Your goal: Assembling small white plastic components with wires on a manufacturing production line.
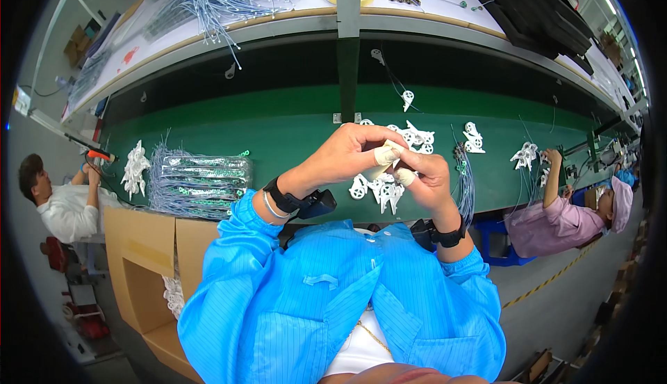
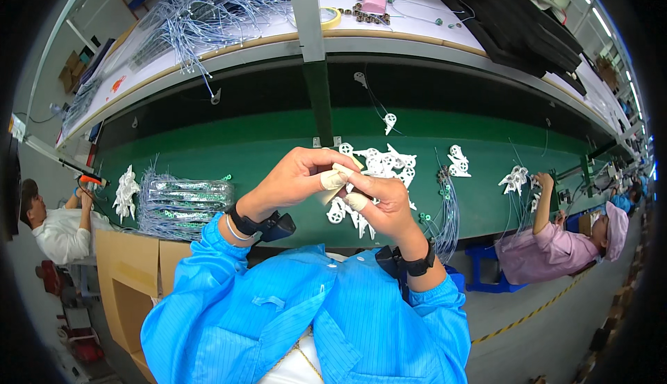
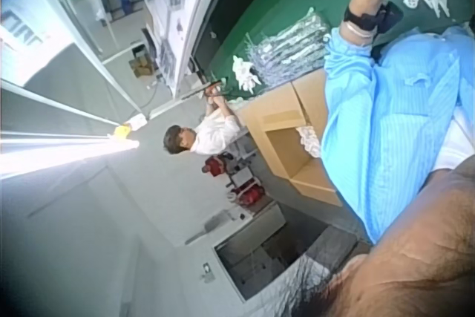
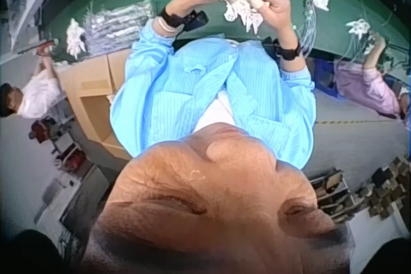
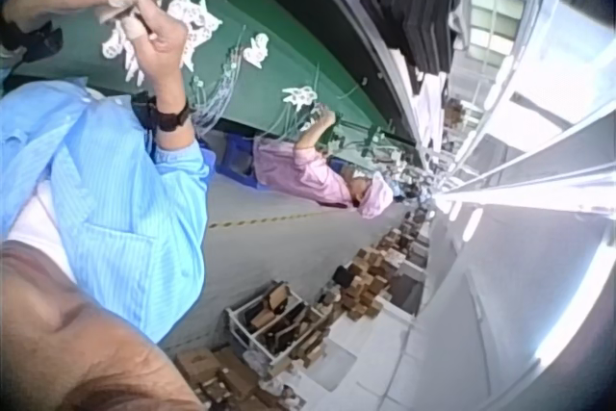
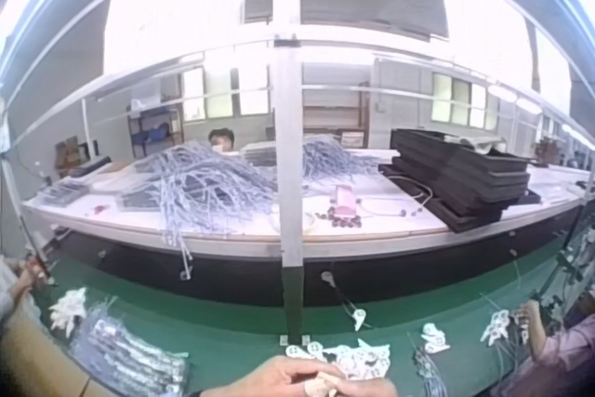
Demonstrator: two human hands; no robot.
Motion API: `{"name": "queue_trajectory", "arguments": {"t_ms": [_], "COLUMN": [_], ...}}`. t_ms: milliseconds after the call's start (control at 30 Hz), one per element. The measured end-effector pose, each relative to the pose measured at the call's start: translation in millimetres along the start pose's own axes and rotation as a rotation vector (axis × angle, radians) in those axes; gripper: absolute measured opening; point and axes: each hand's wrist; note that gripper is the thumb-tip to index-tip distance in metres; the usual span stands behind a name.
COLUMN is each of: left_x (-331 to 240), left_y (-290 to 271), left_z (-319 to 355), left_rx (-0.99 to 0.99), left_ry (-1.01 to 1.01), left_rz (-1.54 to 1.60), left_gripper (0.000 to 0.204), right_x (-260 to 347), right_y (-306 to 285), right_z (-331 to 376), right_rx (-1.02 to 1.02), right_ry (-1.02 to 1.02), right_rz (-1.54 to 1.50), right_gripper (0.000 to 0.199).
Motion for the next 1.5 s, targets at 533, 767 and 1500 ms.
{"name": "queue_trajectory", "arguments": {"t_ms": [533, 767, 1500], "left_x": [-9.4, -8.1, 17.1], "left_y": [-15.3, -13.4, -2.2], "left_z": [-0.7, 0.3, 1.4], "left_rx": [0.245, 0.16, -0.366], "left_ry": [-0.34, -0.303, 0.63], "left_rz": [0.013, 0.012, -1.131], "left_gripper": [0.032, 0.05, 0.045], "right_x": [17.0, 2.5, -8.3], "right_y": [-15.8, -12.6, -11.9], "right_z": [-10.6, -7.1, -14.6], "right_rx": [0.191, 0.019, -0.056], "right_ry": [-0.2, -0.184, 0.074], "right_rz": [0.746, 0.687, 0.913], "right_gripper": [0.06, 0.061, 0.009]}}
Point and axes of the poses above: each hand's wrist, its own z-axis away from the middle knuckle, its own y-axis out of the palm, x = y × z, and after that the axes turned 1 degree about -x, right-handed
